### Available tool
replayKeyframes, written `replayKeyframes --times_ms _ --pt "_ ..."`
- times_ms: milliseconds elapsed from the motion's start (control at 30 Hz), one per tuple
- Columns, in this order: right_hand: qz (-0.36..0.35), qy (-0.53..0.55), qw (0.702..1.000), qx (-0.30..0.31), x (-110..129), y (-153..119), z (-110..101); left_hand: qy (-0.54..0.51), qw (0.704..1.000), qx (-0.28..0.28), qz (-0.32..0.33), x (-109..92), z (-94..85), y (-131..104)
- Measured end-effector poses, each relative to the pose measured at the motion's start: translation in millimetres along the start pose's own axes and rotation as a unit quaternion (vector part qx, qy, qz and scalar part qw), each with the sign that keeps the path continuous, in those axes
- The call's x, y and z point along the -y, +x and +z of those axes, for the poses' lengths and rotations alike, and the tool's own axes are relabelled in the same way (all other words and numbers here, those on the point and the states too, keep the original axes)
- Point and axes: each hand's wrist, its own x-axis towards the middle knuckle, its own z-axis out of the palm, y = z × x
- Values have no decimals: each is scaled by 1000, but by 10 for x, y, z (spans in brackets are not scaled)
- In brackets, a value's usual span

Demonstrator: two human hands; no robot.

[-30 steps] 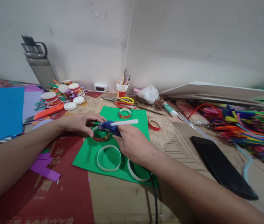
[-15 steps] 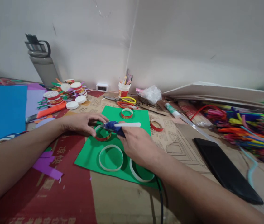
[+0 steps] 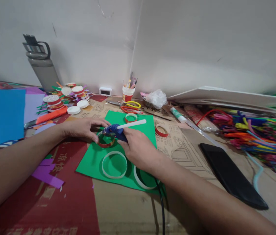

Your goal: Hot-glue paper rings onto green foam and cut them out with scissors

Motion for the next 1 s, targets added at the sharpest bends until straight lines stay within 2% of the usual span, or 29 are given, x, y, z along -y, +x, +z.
replayKeyframes --times_ms 200,433,700,1000 --pt "2 2 1000 2 -16 3 11 10 1000 -4 -13 9 0 -9" --pt "-13 25 1000 0 -18 -6 -4 -16 1000 0 0 22 0 -2" --pt "22 0 1000 -11 -16 -20 -76 -8 1000 5 -12 -1 -7 -3" --pt "3 -8 1000 8 -21 -6 10 -8 1000 -4 -26 -11 -2 -6"
